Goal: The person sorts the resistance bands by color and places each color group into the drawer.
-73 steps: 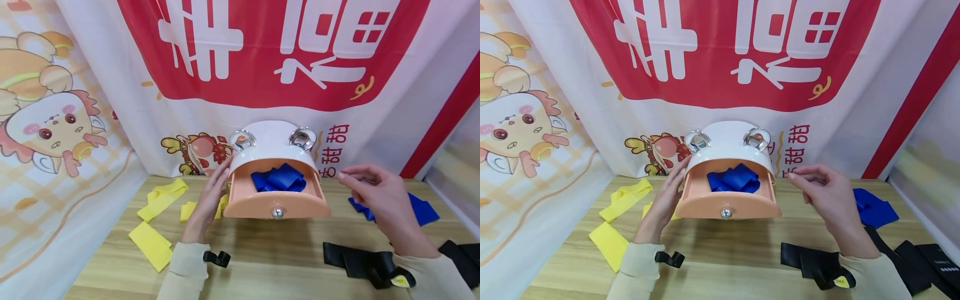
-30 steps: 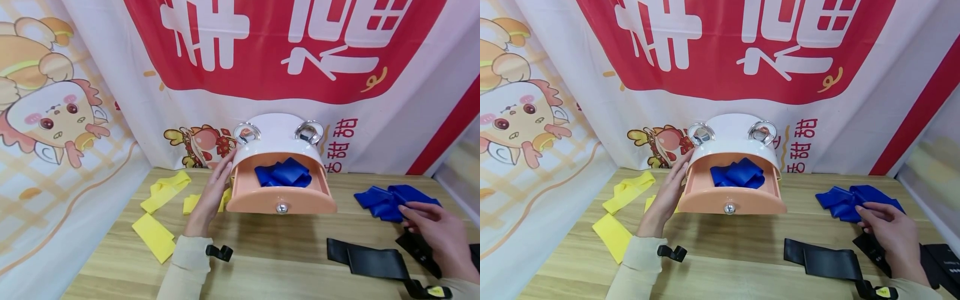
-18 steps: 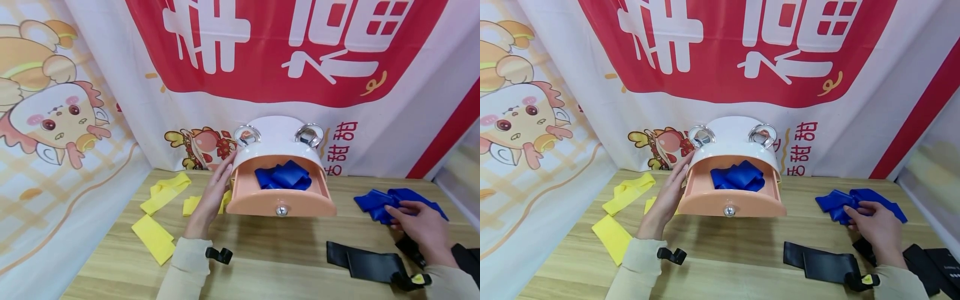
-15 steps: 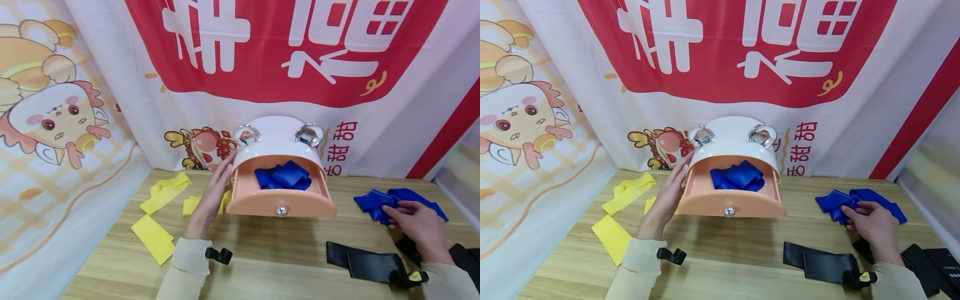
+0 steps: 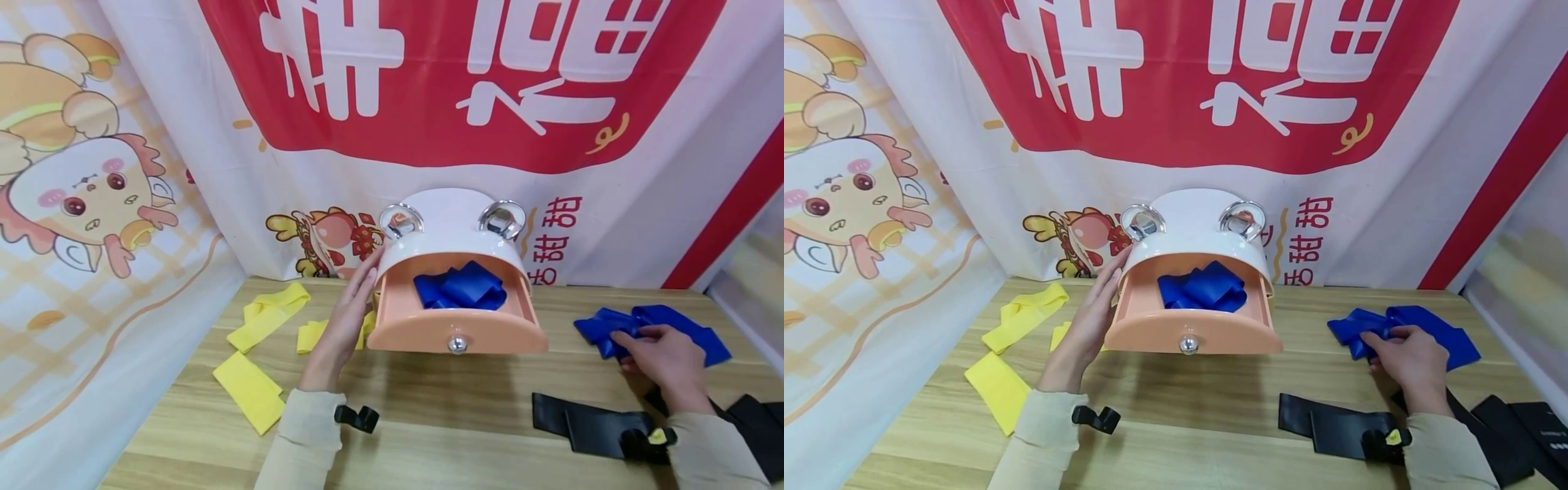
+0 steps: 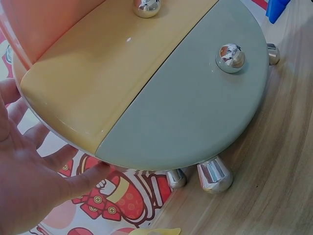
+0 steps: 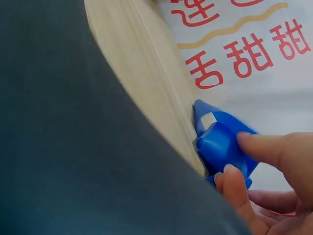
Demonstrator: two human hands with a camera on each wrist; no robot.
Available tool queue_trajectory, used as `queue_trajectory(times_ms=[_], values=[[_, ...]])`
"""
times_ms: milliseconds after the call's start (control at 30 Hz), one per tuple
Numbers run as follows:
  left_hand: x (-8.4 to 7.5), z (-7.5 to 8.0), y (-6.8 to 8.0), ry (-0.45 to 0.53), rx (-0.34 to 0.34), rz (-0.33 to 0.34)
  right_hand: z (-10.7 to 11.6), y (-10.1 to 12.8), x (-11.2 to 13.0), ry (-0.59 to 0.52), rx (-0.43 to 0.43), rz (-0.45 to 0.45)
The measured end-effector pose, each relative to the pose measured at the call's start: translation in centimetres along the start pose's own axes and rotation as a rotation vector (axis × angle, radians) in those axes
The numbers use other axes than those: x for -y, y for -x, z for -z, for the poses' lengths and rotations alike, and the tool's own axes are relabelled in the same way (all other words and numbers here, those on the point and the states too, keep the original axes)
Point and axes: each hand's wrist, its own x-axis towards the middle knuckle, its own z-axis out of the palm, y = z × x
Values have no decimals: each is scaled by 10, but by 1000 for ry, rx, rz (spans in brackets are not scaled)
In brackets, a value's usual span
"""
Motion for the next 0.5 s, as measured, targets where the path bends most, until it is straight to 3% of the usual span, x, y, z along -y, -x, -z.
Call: queue_trajectory(times_ms=[300,500], values=[[4,1,-2,9,3,-30,0,0,7,4,6,-39],[4,1,-2,16,10,-39,-3,-1,11,-13,-17,-115]])
